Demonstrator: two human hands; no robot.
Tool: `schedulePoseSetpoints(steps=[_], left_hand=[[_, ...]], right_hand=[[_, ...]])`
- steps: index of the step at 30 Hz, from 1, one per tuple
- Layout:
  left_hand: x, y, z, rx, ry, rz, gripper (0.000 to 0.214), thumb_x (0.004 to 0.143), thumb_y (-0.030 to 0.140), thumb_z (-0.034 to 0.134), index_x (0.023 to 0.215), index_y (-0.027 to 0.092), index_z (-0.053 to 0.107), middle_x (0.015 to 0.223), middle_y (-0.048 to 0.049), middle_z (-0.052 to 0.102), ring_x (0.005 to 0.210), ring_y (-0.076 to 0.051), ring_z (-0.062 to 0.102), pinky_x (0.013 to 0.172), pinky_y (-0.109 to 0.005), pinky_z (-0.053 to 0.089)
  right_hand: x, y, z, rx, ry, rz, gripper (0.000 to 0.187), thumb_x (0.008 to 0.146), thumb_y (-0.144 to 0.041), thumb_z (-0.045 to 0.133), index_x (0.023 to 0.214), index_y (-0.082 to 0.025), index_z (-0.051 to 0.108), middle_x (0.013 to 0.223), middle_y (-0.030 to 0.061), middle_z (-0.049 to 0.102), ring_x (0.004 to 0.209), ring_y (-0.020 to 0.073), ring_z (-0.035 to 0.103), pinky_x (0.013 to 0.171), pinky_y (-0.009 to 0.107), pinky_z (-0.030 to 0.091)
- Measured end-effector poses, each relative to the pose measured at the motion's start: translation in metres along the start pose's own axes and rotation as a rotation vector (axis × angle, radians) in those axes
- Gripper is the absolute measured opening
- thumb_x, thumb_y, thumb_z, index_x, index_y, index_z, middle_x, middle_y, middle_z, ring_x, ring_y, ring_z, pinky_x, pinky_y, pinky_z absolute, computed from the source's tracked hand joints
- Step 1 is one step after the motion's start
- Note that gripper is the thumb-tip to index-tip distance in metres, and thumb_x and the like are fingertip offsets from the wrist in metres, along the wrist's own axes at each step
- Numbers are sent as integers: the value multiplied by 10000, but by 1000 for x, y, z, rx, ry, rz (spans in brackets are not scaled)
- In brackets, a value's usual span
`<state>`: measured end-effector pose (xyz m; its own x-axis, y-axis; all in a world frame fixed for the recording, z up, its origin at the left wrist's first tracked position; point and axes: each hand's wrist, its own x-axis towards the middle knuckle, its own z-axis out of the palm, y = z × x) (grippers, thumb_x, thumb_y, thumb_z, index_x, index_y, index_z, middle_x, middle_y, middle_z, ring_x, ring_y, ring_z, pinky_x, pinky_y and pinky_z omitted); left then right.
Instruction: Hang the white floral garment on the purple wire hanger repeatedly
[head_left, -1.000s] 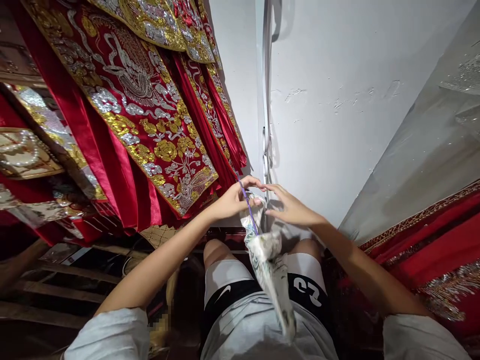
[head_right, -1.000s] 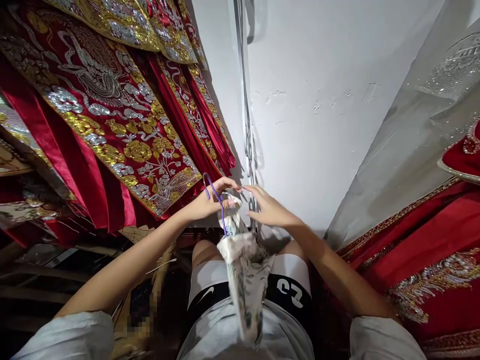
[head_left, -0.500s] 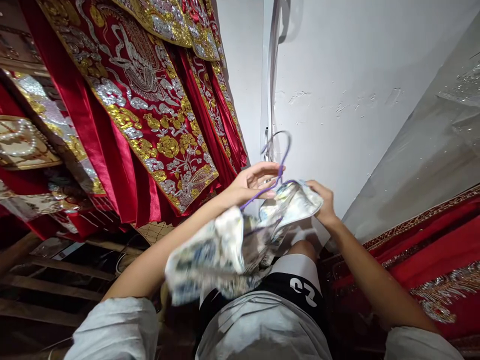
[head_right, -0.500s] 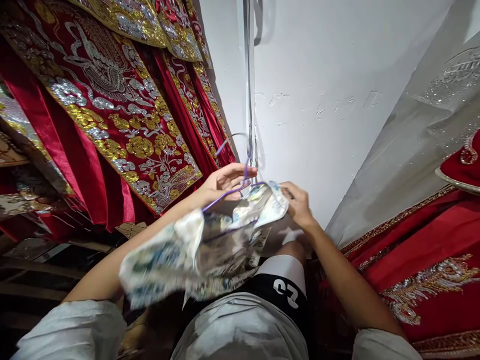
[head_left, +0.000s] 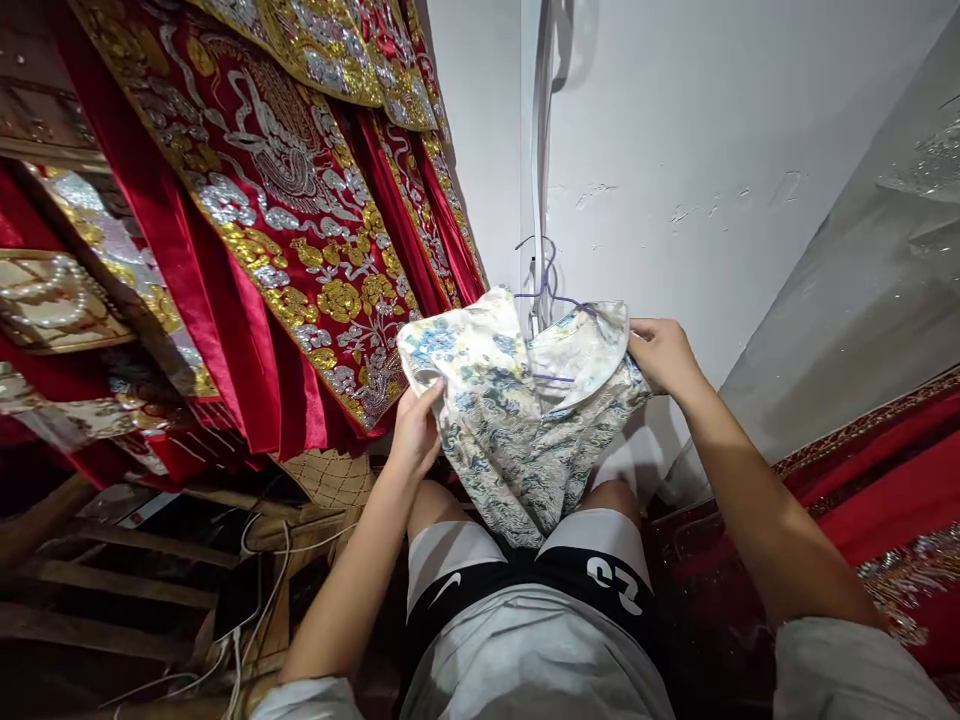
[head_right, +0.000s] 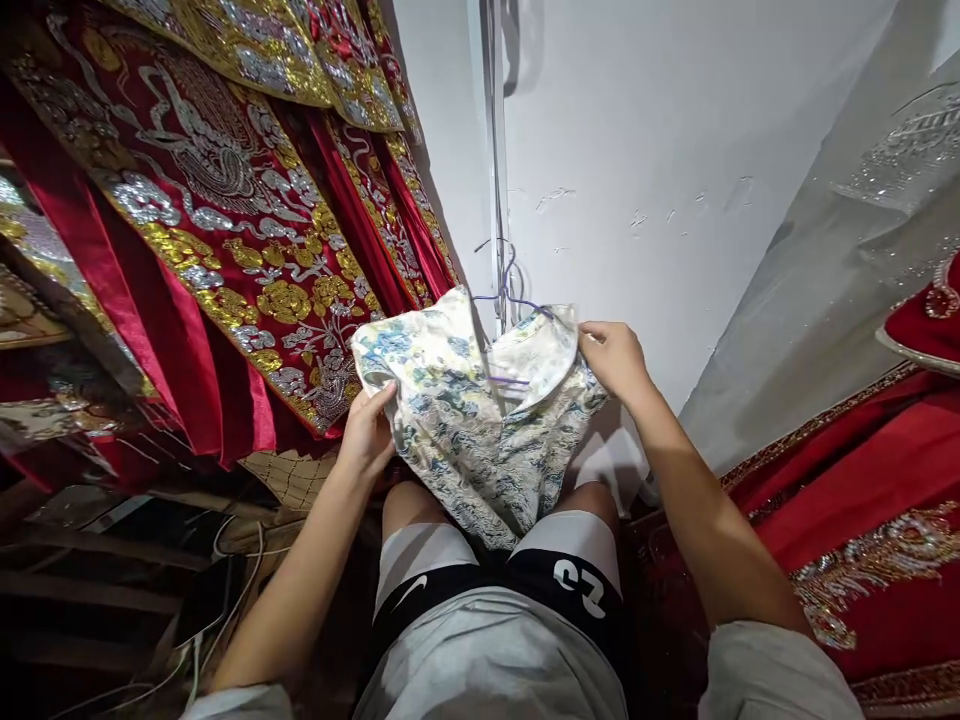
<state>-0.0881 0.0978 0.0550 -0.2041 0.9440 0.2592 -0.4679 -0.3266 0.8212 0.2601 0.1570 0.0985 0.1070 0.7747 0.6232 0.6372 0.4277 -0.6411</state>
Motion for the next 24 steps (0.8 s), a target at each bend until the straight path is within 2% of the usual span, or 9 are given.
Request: schedulePoseSetpoints(steps=[2,5,9,12,13,15,17,18,24], left_hand=[[-10,-16,-11,15,77,-7,547,661,410,896,1128,184,722,1122,-77,791,1076,-288,743,963,-366,588],[-29,-57,-30,147,94,-153,569,674,447,882,1138,162,721,1167,-113,782,1129,-331,724,998,-422,565],[-56,-115,-44,320,51,-321,617,662,466,885,1152,131,718,1313,-172,720,1325,-379,612,1145,-480,449],[-72,-132,-50,306,75,-343,623,745,533,818,1210,140,689,1410,-175,661,1407,-356,546,1189,-458,400],[-75,-133,-52,308,73,-344,608,765,540,804,1209,142,686,1415,-173,657,1416,-351,539,1189,-448,399],[-81,-128,-55,349,81,-357,576,785,534,799,1198,149,686,1413,-172,658,1424,-358,528,1176,-438,410],[-84,-121,-57,418,124,-380,550,789,523,808,1188,163,687,1435,-175,641,1429,-372,517,1164,-437,417],[-85,-118,-56,444,140,-385,538,795,517,807,1187,168,687,1446,-176,632,1431,-375,514,1164,-438,414],[-90,-105,-43,449,62,-335,470,812,466,794,1156,157,710,1258,-170,737,1361,-379,577,1164,-470,417]], right_hand=[[-13,-11,2,-9,-19,9,383,892,-478,602,871,-155,806,792,48,767,780,246,689,675,296,485],[-41,-19,7,-91,21,-7,353,904,-479,618,1014,-199,802,944,88,787,910,290,691,816,375,516],[-88,-22,27,-133,291,-55,517,870,-457,674,1338,-238,663,1349,145,659,1325,369,515,1125,553,378],[-127,-21,54,68,442,90,366,931,-453,588,1198,-219,680,1278,147,657,1233,325,569,1052,484,447],[-139,-20,64,132,354,183,315,941,-479,566,1055,-217,699,1124,131,695,1084,304,623,946,444,494],[-159,-18,85,222,-44,353,394,945,-567,533,819,-221,673,849,84,691,830,261,636,770,379,500],[-170,-15,104,244,-426,462,516,946,-653,483,713,-222,645,733,63,674,738,240,626,717,349,471],[-172,-14,112,246,-528,495,553,954,-672,449,704,-220,647,725,62,683,733,235,630,719,341,463],[-168,-17,136,261,-540,544,480,973,-540,415,712,-215,652,695,40,699,650,192,594,664,297,415]])
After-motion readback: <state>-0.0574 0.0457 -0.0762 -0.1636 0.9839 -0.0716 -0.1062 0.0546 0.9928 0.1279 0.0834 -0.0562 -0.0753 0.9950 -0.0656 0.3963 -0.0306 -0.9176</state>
